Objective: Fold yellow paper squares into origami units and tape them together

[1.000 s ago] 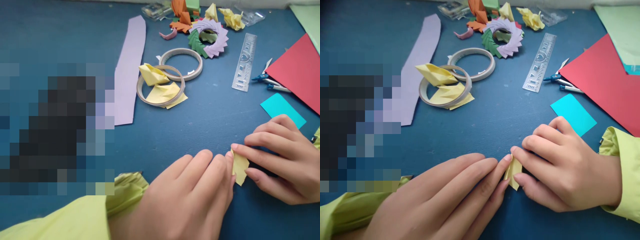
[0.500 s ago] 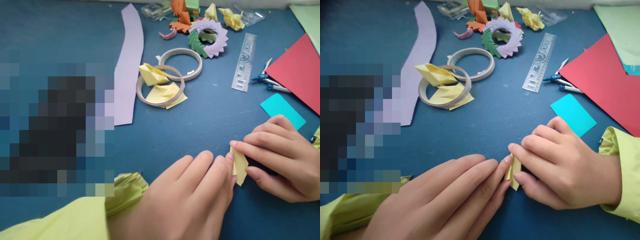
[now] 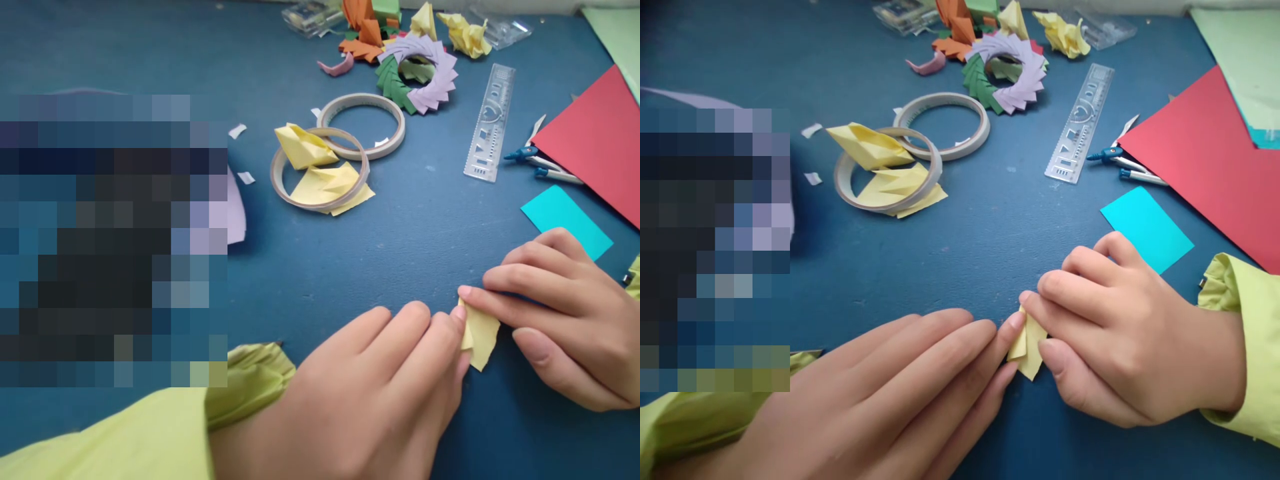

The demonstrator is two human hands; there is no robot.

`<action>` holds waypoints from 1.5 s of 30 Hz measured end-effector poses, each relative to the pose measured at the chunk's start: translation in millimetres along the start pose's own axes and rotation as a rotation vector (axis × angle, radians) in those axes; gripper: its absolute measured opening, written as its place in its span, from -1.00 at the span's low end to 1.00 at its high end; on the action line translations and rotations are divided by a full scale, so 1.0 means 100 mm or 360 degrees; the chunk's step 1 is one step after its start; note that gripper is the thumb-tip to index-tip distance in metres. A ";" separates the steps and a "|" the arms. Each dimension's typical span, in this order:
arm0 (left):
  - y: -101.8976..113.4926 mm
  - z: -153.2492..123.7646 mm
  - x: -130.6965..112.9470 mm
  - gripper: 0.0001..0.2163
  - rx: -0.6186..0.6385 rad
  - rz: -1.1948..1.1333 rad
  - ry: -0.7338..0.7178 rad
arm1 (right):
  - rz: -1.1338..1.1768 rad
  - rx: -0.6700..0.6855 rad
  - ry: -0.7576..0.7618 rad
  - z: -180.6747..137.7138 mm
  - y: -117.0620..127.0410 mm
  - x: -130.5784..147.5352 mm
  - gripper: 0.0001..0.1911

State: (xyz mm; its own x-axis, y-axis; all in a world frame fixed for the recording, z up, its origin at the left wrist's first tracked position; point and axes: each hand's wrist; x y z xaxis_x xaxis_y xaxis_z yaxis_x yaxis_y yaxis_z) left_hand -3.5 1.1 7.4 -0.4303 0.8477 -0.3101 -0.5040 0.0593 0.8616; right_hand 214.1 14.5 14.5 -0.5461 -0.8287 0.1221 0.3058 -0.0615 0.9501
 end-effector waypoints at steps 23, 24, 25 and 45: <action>0.07 0.01 -0.03 -0.78 0.0233 -0.0266 0.0082 | -0.0094 -0.0014 0.0069 0.00 -0.01 -0.03 -0.72; 0.08 0.00 -0.04 -0.78 0.0256 -0.0295 0.0095 | -0.0098 -0.0021 0.0080 0.00 -0.01 -0.03 -0.72; 0.08 -0.01 -0.03 -0.78 0.0283 -0.0321 0.0078 | -0.0102 -0.0027 0.0087 0.00 -0.01 -0.04 -0.73; 0.00 -0.02 -0.03 -0.74 0.0014 -0.0081 0.0058 | -0.0139 -0.0050 0.0005 0.01 -0.04 -0.02 -0.80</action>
State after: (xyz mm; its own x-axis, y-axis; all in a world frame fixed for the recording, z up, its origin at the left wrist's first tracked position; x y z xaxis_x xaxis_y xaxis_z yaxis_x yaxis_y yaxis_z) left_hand -3.2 -2.5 7.6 -0.4314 0.8238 -0.3679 -0.5193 0.1068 0.8479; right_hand 213.2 17.1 10.4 -0.5695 -0.8211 0.0385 0.2818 -0.1510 0.9475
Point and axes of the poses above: each hand's wrist, its own z-axis towards the middle knuckle, its own y-axis out of the back of the hand, x = y × z, and after that the axes turned 8 degrees about -z, right-handed
